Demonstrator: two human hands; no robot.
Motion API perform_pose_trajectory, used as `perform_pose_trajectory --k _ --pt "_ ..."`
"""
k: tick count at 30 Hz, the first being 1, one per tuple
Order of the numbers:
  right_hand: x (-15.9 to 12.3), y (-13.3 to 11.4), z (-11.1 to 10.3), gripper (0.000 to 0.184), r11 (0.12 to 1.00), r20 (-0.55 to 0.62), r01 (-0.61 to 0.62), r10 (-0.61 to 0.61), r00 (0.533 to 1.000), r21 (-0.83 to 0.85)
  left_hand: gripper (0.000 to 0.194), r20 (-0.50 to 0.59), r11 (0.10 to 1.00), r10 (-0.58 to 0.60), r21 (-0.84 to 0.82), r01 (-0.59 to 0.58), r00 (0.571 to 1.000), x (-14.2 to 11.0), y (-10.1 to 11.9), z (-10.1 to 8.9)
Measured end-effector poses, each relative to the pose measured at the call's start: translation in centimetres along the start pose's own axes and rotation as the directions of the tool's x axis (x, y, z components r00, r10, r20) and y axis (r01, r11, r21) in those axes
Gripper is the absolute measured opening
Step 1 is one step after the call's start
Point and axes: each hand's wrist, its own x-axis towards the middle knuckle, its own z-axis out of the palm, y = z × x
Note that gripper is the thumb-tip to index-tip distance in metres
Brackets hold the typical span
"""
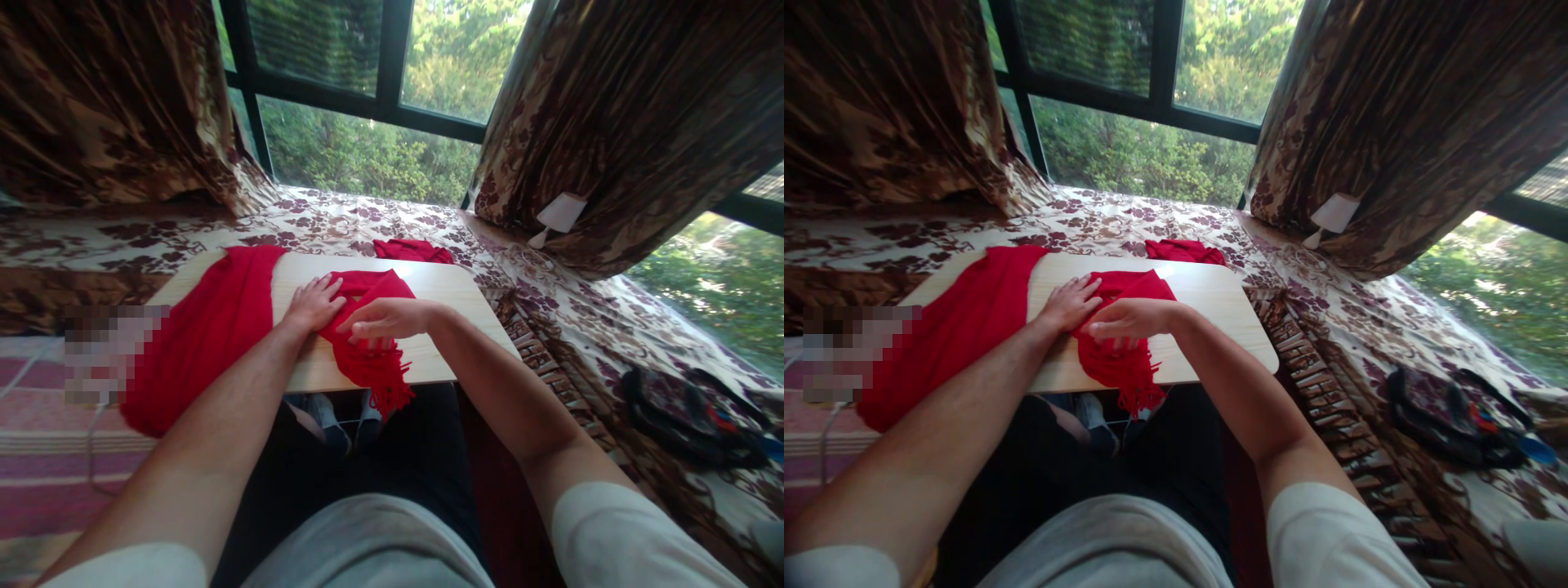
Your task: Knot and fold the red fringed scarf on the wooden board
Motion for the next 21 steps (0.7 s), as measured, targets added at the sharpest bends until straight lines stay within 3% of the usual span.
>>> perform_pose_trajectory --k 2,4,7,9,12,14,16,21 --pt "0.3 -0.2 0.0 0.026 0.997 0.0 -0.049 0.05 0.999 0.059 0.066 -0.002 1.0 -0.001 0.002 0.001 1.0 0.0 0.0 0.0" --pt "0.8 0.0 0.0 0.024 0.997 -0.018 -0.075 0.075 0.997 0.0 0.066 0.004 1.0 -0.006 0.002 0.006 1.0 0.1 -0.1 0.1" --pt "1.6 0.8 0.1 0.025 0.95 -0.238 -0.11 0.039 0.97 -0.294 0.066 0.016 1.0 -0.003 0.0 0.003 1.0 0.2 -0.2 0.2" --pt "2.0 1.6 0.1 0.04 0.874 -0.349 -0.13 -0.048 0.936 -0.467 0.068 0.024 1.0 0.01 0.003 -0.01 1.0 0.2 -0.3 0.2" --pt "2.3 2.9 0.0 0.073 0.81 -0.234 -0.073 -0.08 0.969 -0.582 0.068 0.032 1.0 0.017 0.012 -0.017 0.999 0.3 -0.4 0.2" --pt "2.3 3.6 -0.1 0.078 0.779 -0.146 -0.068 -0.03 0.989 -0.623 0.068 0.032 1.0 0.01 0.012 -0.01 0.999 0.2 -0.3 0.1" --pt "2.2 3.9 -0.2 0.072 0.745 -0.147 -0.107 0.012 0.989 -0.658 0.068 0.031 1.0 0.006 0.008 -0.006 0.999 0.2 -0.2 0.0" --pt "1.9 2.8 -1.3 0.028 0.68 -0.232 -0.237 0.101 0.968 -0.694 0.069 0.038 1.0 0.005 0.013 -0.005 0.999 0.1 -0.1 -0.2"
